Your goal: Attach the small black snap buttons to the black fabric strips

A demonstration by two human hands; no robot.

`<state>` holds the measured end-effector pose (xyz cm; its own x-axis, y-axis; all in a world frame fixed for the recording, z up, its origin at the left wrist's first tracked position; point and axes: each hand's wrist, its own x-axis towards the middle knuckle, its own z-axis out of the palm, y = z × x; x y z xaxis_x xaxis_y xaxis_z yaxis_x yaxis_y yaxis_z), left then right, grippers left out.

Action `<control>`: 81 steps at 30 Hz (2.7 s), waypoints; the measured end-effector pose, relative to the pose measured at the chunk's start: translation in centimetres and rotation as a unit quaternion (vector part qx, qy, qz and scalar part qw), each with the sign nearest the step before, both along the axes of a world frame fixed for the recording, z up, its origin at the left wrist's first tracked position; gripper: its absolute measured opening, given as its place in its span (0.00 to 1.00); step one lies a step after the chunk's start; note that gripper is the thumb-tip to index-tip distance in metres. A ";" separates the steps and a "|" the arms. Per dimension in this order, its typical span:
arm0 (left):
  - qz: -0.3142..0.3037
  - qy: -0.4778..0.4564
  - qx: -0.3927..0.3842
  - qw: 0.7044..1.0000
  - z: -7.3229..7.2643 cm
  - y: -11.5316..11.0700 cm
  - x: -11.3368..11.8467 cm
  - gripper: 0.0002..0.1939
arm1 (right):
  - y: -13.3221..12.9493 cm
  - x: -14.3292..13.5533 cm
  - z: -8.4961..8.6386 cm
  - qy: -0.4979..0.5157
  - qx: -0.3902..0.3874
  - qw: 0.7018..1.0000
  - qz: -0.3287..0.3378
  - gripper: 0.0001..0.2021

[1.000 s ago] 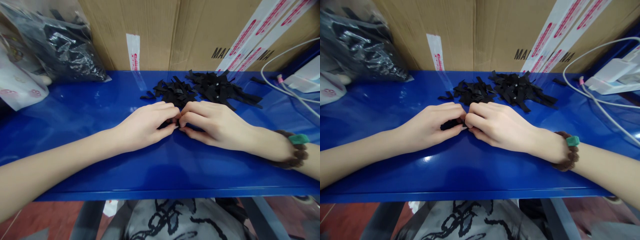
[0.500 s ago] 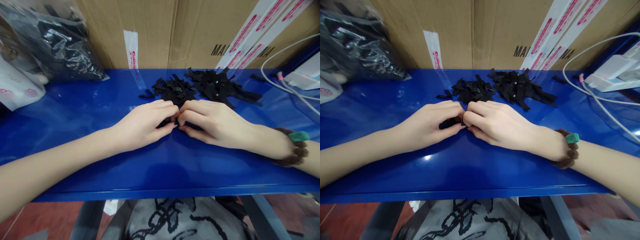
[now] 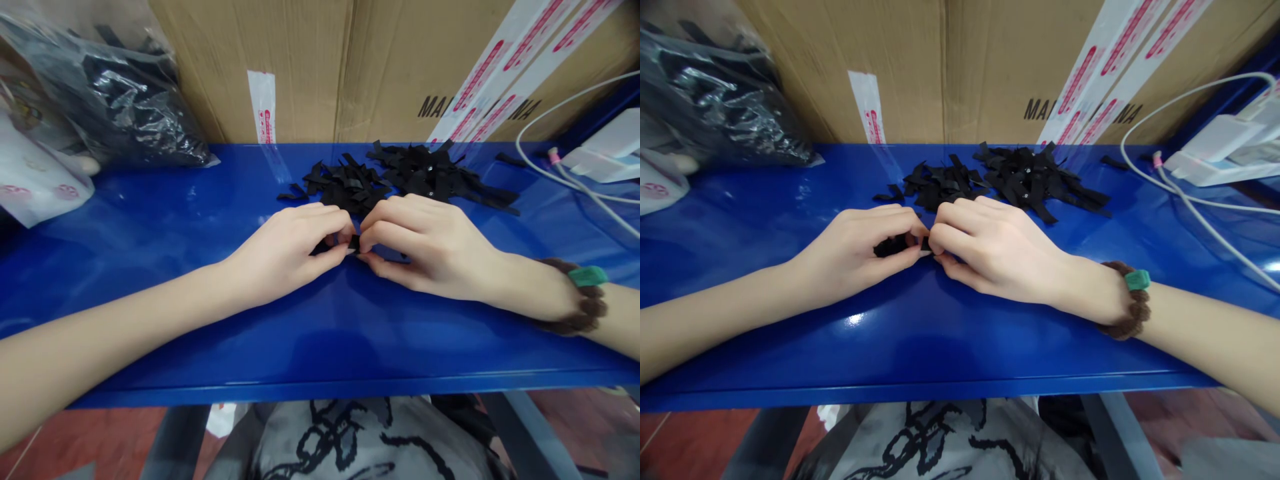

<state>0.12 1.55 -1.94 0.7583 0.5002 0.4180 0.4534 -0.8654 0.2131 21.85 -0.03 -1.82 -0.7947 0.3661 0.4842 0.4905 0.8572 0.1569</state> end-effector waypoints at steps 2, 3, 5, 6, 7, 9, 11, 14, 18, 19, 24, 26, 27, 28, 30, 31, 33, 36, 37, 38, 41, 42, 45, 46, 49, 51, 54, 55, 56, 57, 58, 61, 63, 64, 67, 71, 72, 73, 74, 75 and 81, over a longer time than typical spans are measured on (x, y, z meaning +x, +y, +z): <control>0.002 0.001 -0.003 1.000 0.1 0.0 0.0 0.05 | 0.0 0.0 0.0 0.003 0.004 1.000 0.000 0.09; 0.003 0.002 -0.004 1.000 0.1 -0.1 0.0 0.05 | 0.0 0.0 0.1 0.004 0.005 1.000 0.000 0.09; 0.003 0.004 -0.006 1.000 0.2 -0.1 0.0 0.06 | 0.0 0.0 0.0 0.007 0.006 1.000 0.000 0.09; 0.002 0.004 -0.007 1.000 0.2 -0.1 0.0 0.06 | 0.0 0.0 0.0 0.008 0.006 1.000 -0.001 0.09; 0.002 0.004 -0.008 1.000 0.2 -0.1 0.0 0.06 | -0.1 0.0 0.0 0.007 0.005 1.000 -0.001 0.09; 0.000 0.005 -0.012 1.000 0.2 -0.2 0.0 0.06 | -0.1 0.0 0.0 0.007 0.002 1.000 -0.003 0.08; -0.003 0.006 -0.017 1.000 0.2 -0.2 0.0 0.06 | 0.0 0.0 -0.1 0.006 -0.001 1.000 -0.004 0.08; -0.010 0.002 -0.021 1.000 0.2 -0.2 0.0 0.06 | 0.1 0.0 -0.1 0.009 -0.004 1.000 -0.002 0.08; -0.014 -0.002 -0.018 1.000 0.1 -0.2 0.0 0.05 | 0.1 0.0 -0.1 0.007 -0.013 1.000 -0.003 0.08; -0.012 0.000 -0.017 1.000 0.1 -0.2 0.0 0.05 | 0.1 0.0 -0.1 0.007 -0.015 1.000 -0.003 0.08; -0.008 0.006 -0.014 1.000 0.0 -0.1 0.0 0.05 | 0.1 0.1 -0.2 0.003 -0.017 1.000 -0.006 0.08; -0.007 0.007 -0.016 1.000 0.0 -0.1 0.0 0.05 | 0.1 0.1 -0.2 0.001 -0.017 1.000 -0.008 0.09; -0.006 0.007 -0.017 1.000 0.0 -0.1 0.0 0.05 | 0.1 0.1 -0.2 0.000 -0.017 1.000 -0.008 0.09; -0.005 0.008 -0.018 1.000 -0.1 -0.1 0.0 0.05 | 0.1 0.1 -0.2 -0.001 -0.017 1.000 -0.007 0.09; -0.005 0.007 -0.020 1.000 -0.1 -0.1 0.0 0.05 | 0.2 0.1 -0.2 -0.004 -0.015 1.000 -0.006 0.09; -0.005 0.007 -0.020 1.000 -0.1 -0.1 0.0 0.05 | 0.2 0.1 -0.3 -0.005 -0.014 1.000 -0.006 0.09; -0.006 0.007 -0.021 1.000 -0.1 0.0 0.0 0.05 | 0.2 0.1 -0.3 -0.007 -0.011 1.000 -0.006 0.09; -0.007 0.011 -0.017 1.000 -0.1 0.0 0.0 0.06 | 0.1 0.0 -0.3 -0.012 -0.009 1.000 -0.008 0.09; -0.006 0.014 -0.015 1.000 -0.1 0.0 0.0 0.06 | 0.2 0.0 -0.3 -0.014 -0.009 1.000 -0.008 0.09; -0.005 0.017 -0.015 1.000 -0.1 0.0 0.0 0.06 | 0.2 0.0 -0.3 -0.016 -0.008 1.000 -0.007 0.09; 0.000 0.026 -0.020 0.999 -0.1 0.0 0.0 0.06 | 0.2 0.0 -0.3 -0.026 -0.007 1.000 0.001 0.08; 0.000 0.027 -0.025 0.999 0.0 0.0 0.0 0.06 | 0.3 0.0 -0.3 -0.029 -0.009 1.000 0.004 0.08; -0.003 0.025 -0.036 0.999 0.0 0.0 -0.1 0.05 | 0.3 0.0 -0.3 -0.034 -0.022 0.999 0.004 0.08; -0.005 0.025 -0.039 0.999 0.0 0.0 -0.1 0.05 | 0.3 0.0 -0.3 -0.034 -0.025 0.999 0.004 0.08; -0.008 0.028 -0.036 0.999 -0.1 0.0 -0.2 0.05 | 0.3 -0.1 -0.3 -0.036 -0.033 0.999 0.003 0.07; -0.008 0.031 -0.032 0.999 -0.1 0.0 -0.2 0.05 | 0.3 -0.1 -0.3 -0.038 -0.040 0.998 0.000 0.07; -0.005 0.033 -0.026 0.999 -0.1 0.1 -0.2 0.04 | 0.3 -0.1 -0.2 -0.039 -0.043 0.998 -0.003 0.06; -0.004 0.034 -0.024 0.999 -0.1 0.1 -0.2 0.04 | 0.3 -0.1 -0.2 -0.039 -0.041 0.998 -0.002 0.06; -0.002 0.035 -0.024 0.999 -0.1 0.0 -0.2 0.04 | 0.3 -0.2 -0.2 -0.039 -0.040 0.998 0.000 0.07; -0.001 0.036 -0.024 0.999 -0.1 0.0 -0.2 0.04 | 0.3 -0.1 -0.2 -0.038 -0.037 0.999 0.002 0.07; -0.001 0.038 -0.024 0.999 -0.1 0.0 -0.2 0.04 | 0.3 -0.1 -0.2 -0.036 -0.033 0.999 0.003 0.07; -0.005 0.037 -0.023 0.999 0.0 0.0 -0.2 0.05 | 0.2 -0.1 -0.2 -0.025 -0.011 1.000 0.005 0.07; -0.008 0.025 -0.018 0.999 0.0 0.0 -0.2 0.05 | 0.2 0.0 -0.1 -0.013 -0.002 1.000 0.007 0.07; -0.007 0.016 -0.014 1.000 0.0 -0.1 -0.2 0.04 | 0.1 0.0 -0.1 -0.006 -0.001 1.000 0.009 0.06; -0.003 -0.011 0.001 1.000 0.1 -0.2 -0.1 0.04 | 0.0 0.0 0.0 0.015 -0.006 1.000 0.012 0.06; -0.003 -0.024 -0.003 1.000 0.1 -0.3 0.0 0.02 | -0.1 -0.1 0.1 0.029 -0.018 0.999 0.013 0.06; -0.002 -0.024 -0.007 1.000 0.2 -0.3 0.0 0.02 | -0.1 -0.1 0.1 0.030 -0.019 0.999 0.015 0.05; -0.001 -0.023 -0.010 1.000 0.2 -0.3 0.0 0.02 | -0.1 -0.1 0.1 0.031 -0.018 0.999 0.018 0.05; -0.002 -0.023 -0.011 1.000 0.2 -0.3 0.0 0.02 | -0.1 -0.1 0.1 0.030 -0.016 0.999 0.023 0.05; -0.002 -0.023 -0.011 1.000 0.2 -0.3 0.0 0.02 | -0.1 -0.1 0.1 0.030 -0.016 0.999 0.026 0.05; 0.004 -0.034 -0.009 0.999 0.2 -0.4 -0.1 0.03 | -0.1 0.0 0.0 0.033 -0.020 0.999 0.029 0.04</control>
